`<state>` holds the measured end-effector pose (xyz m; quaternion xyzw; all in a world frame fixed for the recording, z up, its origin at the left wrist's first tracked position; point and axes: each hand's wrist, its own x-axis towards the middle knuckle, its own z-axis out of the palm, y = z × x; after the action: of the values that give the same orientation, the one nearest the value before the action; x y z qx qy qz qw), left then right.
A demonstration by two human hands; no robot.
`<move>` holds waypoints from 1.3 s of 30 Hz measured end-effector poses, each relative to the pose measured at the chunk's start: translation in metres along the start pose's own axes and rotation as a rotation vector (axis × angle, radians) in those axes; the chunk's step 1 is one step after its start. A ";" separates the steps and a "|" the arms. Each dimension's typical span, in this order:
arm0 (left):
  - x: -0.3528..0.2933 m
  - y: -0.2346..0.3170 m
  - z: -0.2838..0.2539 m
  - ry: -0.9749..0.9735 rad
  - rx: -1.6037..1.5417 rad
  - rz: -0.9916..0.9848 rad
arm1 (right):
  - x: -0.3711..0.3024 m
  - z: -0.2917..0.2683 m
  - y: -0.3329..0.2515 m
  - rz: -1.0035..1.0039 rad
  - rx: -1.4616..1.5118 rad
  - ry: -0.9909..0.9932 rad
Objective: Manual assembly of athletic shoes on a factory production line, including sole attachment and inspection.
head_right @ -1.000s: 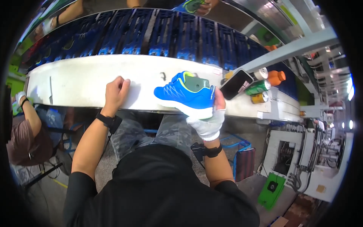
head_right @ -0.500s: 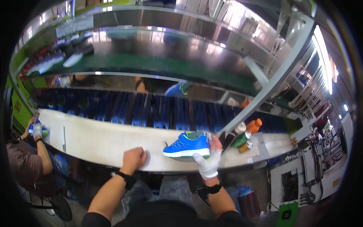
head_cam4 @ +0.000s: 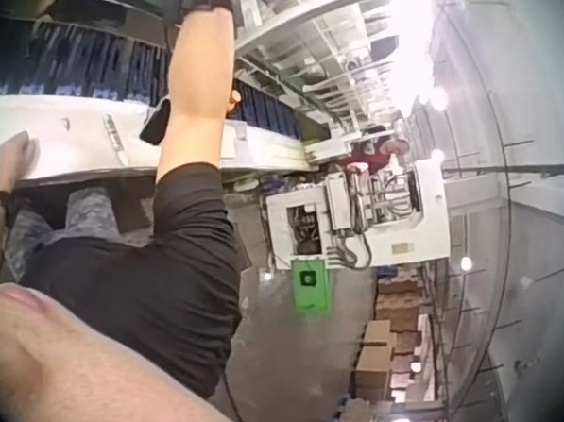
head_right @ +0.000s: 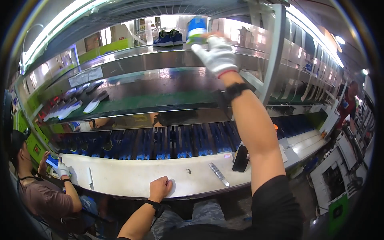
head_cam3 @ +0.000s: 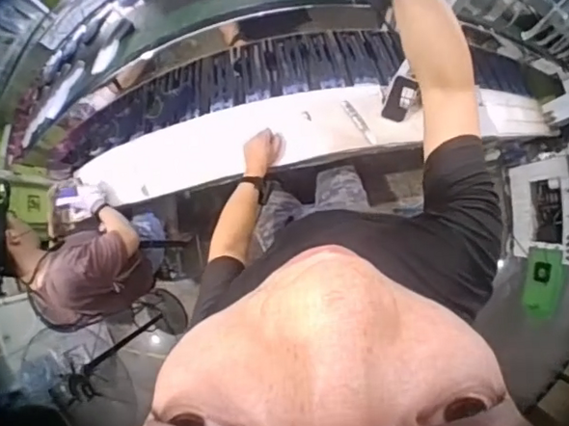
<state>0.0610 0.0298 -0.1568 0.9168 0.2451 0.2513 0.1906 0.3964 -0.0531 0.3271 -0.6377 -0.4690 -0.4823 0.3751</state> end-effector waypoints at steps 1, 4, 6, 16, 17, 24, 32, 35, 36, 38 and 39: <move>0.000 -0.001 -0.001 0.015 -0.007 -0.004 | 0.001 0.014 -0.006 0.047 0.050 -0.104; -0.007 -0.005 0.003 0.050 -0.016 -0.017 | -0.045 0.049 -0.023 -0.048 -0.121 -0.459; -0.008 -0.005 -0.001 0.022 -0.007 -0.055 | -0.082 0.059 -0.033 -0.024 -0.039 -0.812; -0.007 -0.007 -0.003 0.042 -0.024 0.004 | -0.131 0.092 -0.026 0.367 -0.150 -0.829; -0.008 -0.004 -0.006 0.040 -0.013 -0.011 | -0.133 0.095 -0.022 0.351 -0.128 -0.812; -0.012 0.002 -0.006 -0.009 0.008 -0.091 | -0.143 0.116 -0.002 0.330 -0.046 -0.802; -0.018 0.008 -0.009 0.032 0.044 -0.112 | -0.145 0.125 0.002 0.281 -0.082 -0.783; -0.016 0.007 -0.007 0.041 0.031 -0.094 | -0.149 0.113 0.005 0.284 -0.118 -0.778; -0.017 0.006 -0.004 0.008 0.016 -0.071 | -0.149 0.111 0.006 0.286 -0.120 -0.786; -0.022 0.001 -0.003 0.097 -0.021 -0.092 | -0.143 0.102 -0.017 0.285 -0.094 -0.835; -0.022 0.003 -0.004 0.089 -0.021 -0.106 | -0.142 0.101 -0.022 0.280 -0.086 -0.835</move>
<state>0.0427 0.0165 -0.1601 0.8883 0.2990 0.2839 0.2023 0.3881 0.0133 0.1647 -0.8503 -0.4689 -0.1467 0.1885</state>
